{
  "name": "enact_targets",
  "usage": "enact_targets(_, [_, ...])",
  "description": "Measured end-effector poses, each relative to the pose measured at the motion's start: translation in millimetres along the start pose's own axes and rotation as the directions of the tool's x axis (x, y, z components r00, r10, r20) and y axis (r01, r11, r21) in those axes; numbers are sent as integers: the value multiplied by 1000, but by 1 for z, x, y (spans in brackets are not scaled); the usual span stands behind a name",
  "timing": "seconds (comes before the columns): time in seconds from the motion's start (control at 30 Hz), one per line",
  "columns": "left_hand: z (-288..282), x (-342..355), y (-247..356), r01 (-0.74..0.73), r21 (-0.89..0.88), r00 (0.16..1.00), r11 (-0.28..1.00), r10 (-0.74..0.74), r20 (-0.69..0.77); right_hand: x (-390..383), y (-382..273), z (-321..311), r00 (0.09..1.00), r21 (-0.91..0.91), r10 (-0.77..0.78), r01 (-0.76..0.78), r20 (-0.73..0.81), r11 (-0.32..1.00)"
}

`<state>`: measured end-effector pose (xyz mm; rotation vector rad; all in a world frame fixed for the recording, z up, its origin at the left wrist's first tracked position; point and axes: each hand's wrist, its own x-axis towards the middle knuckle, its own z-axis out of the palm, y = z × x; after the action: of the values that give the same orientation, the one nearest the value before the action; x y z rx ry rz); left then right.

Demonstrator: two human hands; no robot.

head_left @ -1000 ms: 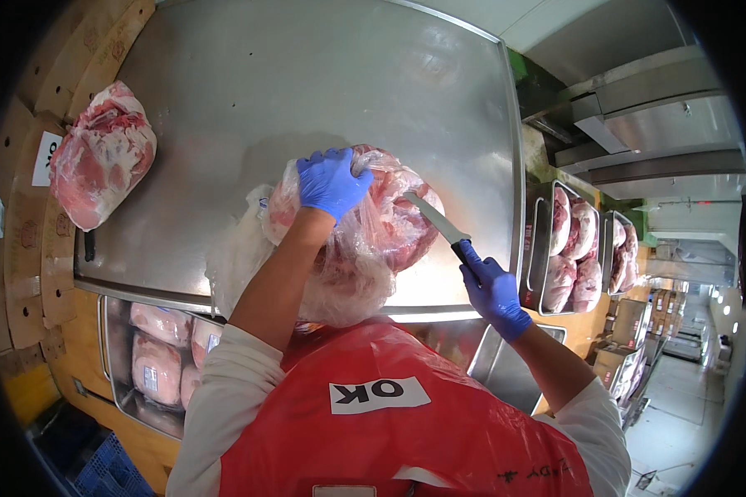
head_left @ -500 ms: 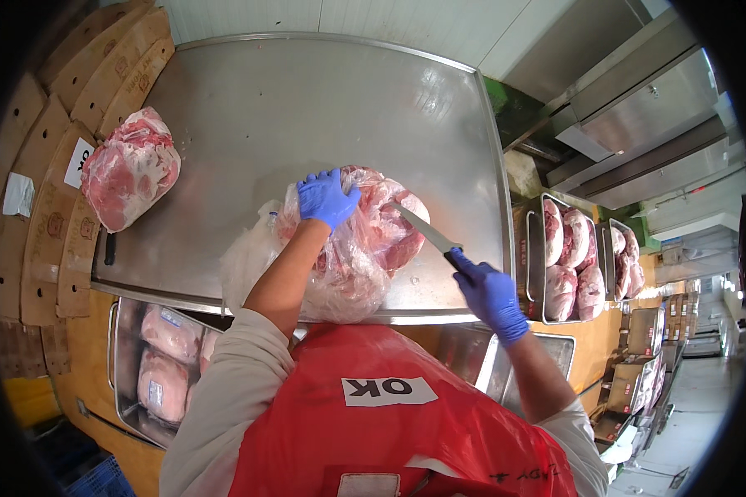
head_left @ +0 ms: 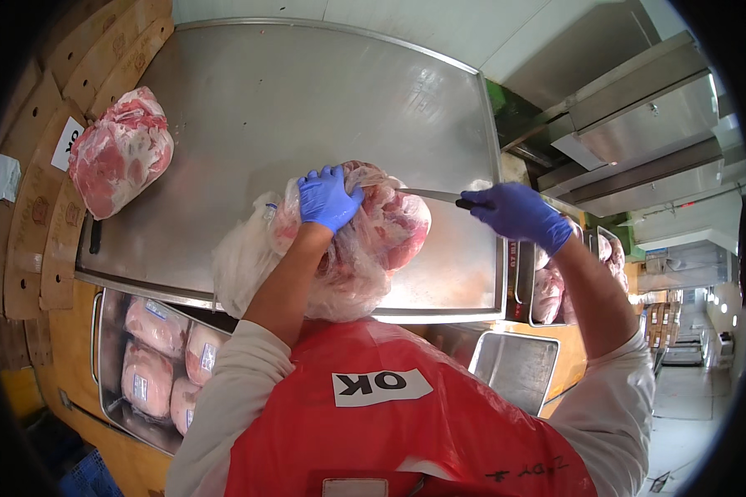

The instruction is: The person cuts a large piece of raw meat on a stainless steel table using a knife. They trim and separate portions, then place the cut meat into a metal tray. The person also handles plastic-wrapped meat packages, moving them between the table and a tray.

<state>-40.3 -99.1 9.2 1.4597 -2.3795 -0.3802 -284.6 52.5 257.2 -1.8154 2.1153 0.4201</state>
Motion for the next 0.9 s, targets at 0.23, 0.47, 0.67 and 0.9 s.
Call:
enact_targets(0.23, [15, 4, -5, -33, -25, 996, 999, 31, -85, 76, 1, -43, 966, -70, -109, 129, 234, 989])
enact_targets(0.47, [19, 7, -11, 11, -14, 997, 1000, -12, -74, 106, 3, -26, 927, 57, -182, 173, 327, 983])
enact_targets(0.67, [14, 7, -6, -37, -56, 998, 998, 34, -45, 21, 25, 110, 995, 225, -62, 78, -80, 971])
enact_targets(0.9, [21, 0, -7, -17, 6, 983, 1000, 18, -182, 8, 18, 214, 915, 260, 3, 111, -403, 959])
